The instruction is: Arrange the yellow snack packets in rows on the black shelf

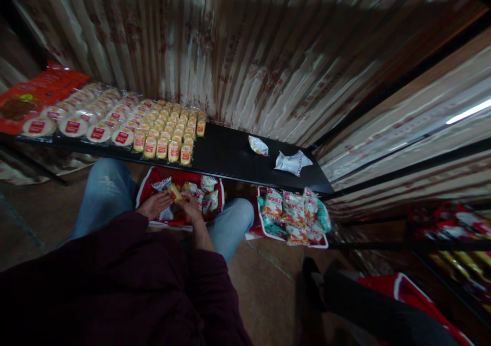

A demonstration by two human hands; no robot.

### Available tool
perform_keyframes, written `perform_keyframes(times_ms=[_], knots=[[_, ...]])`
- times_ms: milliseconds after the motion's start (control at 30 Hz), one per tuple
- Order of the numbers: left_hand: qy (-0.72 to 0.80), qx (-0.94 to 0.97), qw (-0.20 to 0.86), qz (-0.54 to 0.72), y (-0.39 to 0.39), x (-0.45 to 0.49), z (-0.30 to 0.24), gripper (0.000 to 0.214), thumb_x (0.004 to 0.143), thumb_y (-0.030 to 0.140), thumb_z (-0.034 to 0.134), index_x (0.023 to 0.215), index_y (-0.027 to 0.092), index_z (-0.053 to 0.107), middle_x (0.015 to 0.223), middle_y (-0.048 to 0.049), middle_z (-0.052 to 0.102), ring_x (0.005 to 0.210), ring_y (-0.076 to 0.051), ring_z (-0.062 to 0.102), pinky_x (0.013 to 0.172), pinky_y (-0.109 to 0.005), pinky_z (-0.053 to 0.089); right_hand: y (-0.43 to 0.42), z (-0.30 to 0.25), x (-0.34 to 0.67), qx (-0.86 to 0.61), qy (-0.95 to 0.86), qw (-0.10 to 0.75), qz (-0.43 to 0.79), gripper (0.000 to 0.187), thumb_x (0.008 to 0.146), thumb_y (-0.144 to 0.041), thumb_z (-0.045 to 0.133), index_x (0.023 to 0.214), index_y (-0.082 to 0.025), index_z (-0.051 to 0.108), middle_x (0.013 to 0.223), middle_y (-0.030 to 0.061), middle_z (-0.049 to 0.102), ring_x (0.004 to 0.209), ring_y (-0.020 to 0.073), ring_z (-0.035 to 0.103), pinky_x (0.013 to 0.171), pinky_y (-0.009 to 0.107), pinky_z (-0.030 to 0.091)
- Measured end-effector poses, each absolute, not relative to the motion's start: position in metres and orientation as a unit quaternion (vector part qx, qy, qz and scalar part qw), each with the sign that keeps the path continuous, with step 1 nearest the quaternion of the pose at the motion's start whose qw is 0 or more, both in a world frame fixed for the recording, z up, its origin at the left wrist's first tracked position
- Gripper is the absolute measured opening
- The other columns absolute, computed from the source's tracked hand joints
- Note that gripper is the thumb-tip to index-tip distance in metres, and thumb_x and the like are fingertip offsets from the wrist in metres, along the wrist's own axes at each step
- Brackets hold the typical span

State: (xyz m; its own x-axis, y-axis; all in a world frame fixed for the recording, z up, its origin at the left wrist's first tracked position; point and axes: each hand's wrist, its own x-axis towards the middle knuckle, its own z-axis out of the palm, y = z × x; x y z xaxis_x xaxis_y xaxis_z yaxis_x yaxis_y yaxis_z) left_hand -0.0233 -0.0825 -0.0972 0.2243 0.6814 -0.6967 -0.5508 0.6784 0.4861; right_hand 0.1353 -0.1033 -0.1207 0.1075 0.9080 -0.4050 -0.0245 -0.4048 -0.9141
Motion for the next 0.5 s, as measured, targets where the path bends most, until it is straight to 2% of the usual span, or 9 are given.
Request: perform_keyframes(times_ms=[100,200,500], knots=[[0.474,0.077,0.781,0.4,-0.0831,-0.0231,-0.0973,0.018,0.082,0.008,0.056,0.096,0.018,0.059,0.08,-0.0033,0.068,0.075,-0.012,0.066,0.085,-0.027,0.05,-0.1045,-0.1168,0.1356,-0.598,-0.39,0.409,0.568,0.028,0.066,-0.031,0.066,0.093,-0.022,0.067,0.088,-0.0007,0.069,0.078,0.0153,0.062,0.072,0.028,0.049],[0.477,0.099,0.779,0.395,-0.0841,-0.0218,-0.0973,0.014,0.079,0.009,0.061,0.089,0.018,0.061,0.078,-0.0014,0.068,0.072,-0.011,0.065,0.079,-0.024,0.049,-0.1056,-0.1162,0.1359,-0.587,-0.414,0.397,0.572,0.024,0.069,-0.033,0.065,0.09,-0.023,0.071,0.089,-0.0006,0.071,0.083,0.016,0.062,0.077,0.029,0.049],[0.488,0.08,0.775,0.393,-0.0824,-0.021,-0.1037,0.016,0.077,0.004,0.059,0.087,0.017,0.06,0.067,0.0,0.064,0.06,-0.011,0.063,0.06,-0.02,0.05,-0.1042,-0.1232,0.1355,-0.567,-0.414,0.393,0.594,0.025,0.067,-0.031,0.067,0.09,-0.022,0.073,0.095,0.0011,0.072,0.083,0.0162,0.062,0.081,0.03,0.047]])
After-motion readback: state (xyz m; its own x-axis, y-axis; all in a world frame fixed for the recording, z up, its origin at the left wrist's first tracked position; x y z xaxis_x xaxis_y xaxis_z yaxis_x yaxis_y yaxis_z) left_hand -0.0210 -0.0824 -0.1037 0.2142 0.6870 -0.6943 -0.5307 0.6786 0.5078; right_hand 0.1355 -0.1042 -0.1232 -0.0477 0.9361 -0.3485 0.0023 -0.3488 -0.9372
